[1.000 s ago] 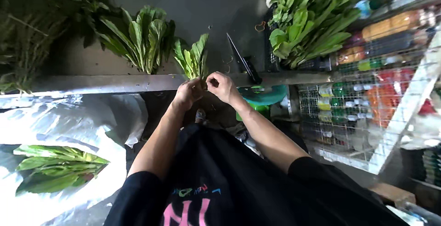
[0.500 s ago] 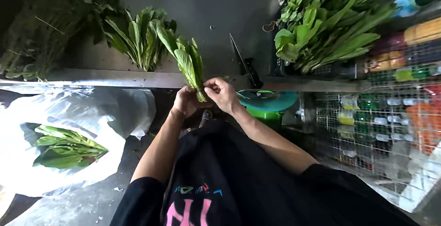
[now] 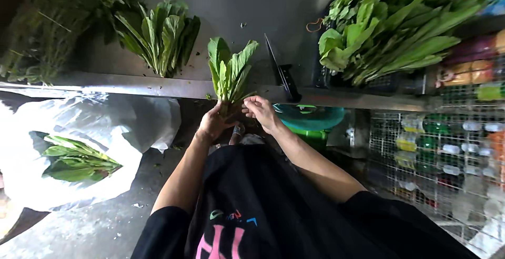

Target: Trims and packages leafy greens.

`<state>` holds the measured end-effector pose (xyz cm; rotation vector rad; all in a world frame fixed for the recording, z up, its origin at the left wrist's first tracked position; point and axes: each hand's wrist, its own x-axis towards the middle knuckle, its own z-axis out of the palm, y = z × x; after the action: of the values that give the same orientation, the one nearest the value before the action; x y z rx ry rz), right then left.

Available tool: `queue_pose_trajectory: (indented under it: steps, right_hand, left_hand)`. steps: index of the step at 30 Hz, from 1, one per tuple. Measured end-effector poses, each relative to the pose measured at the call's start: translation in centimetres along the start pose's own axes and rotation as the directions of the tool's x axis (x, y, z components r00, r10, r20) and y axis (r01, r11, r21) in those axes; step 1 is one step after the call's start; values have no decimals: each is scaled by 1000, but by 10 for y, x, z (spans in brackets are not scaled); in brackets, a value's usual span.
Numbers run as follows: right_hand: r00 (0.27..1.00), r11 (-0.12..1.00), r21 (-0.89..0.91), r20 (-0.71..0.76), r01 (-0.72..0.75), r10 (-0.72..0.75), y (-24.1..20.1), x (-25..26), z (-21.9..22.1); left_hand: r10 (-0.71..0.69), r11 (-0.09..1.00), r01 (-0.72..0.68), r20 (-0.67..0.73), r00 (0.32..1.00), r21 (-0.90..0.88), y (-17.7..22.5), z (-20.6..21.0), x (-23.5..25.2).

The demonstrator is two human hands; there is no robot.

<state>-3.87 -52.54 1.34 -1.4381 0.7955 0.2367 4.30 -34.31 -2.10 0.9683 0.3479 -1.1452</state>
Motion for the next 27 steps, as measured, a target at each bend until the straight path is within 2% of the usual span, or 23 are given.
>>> queue_pose_trajectory:
  steps: [3, 6, 9, 11, 12, 13, 14, 16, 18, 21, 23, 27]
  right_hand:
    - [991, 973, 193, 74, -127, 115, -10, 1, 1]
    - [987, 955, 274, 139, -118, 82, -16, -1, 5]
    - [989, 971, 232, 146, -60, 27, -22, -4, 7]
    - [991, 993, 79, 89, 92, -99, -26, -5, 2]
    - [979, 977, -67, 37, 202, -200, -29, -4, -3]
    - [947, 918, -254, -22, 306, -321, -31, -2, -12]
    - [906, 821, -451, -59, 349, -418, -35, -2, -23]
    - [851, 682, -666, -135, 302, -508, -46, 0, -45]
    - [843, 639, -745, -210, 190, -495, -52, 6, -63]
    - [890, 592, -806, -265, 7, -371, -49, 15, -76]
    - [905, 578, -814, -293, -65, -310, -42, 22, -74]
    - [887, 569, -812, -350, -128, -300, -32, 30, -67]
  left_hand:
    - [83, 988, -80, -21, 996, 130, 1, -1, -1]
    - [209, 948, -190, -50, 977, 257, 11, 3, -13]
    - [351, 894, -314, -62, 934, 320, 29, -5, -36]
    - [445, 832, -381, -74, 892, 404, 43, -16, -59]
    - [497, 786, -411, -78, 864, 462, 51, -23, -73]
    - [548, 738, -437, -79, 833, 514, 57, -33, -87]
    - [600, 684, -457, -83, 796, 569, 63, -44, -102]
    - [683, 576, -461, -88, 725, 675, 74, -68, -135]
    - [753, 474, -442, -90, 652, 761, 82, -97, -168]
    - [855, 360, -427, -110, 507, 830, 87, -147, -217]
    - [885, 361, -373, -188, 426, 855, 89, -176, -253]
    - [897, 419, -261, -352, 265, 870, 88, -216, -317]
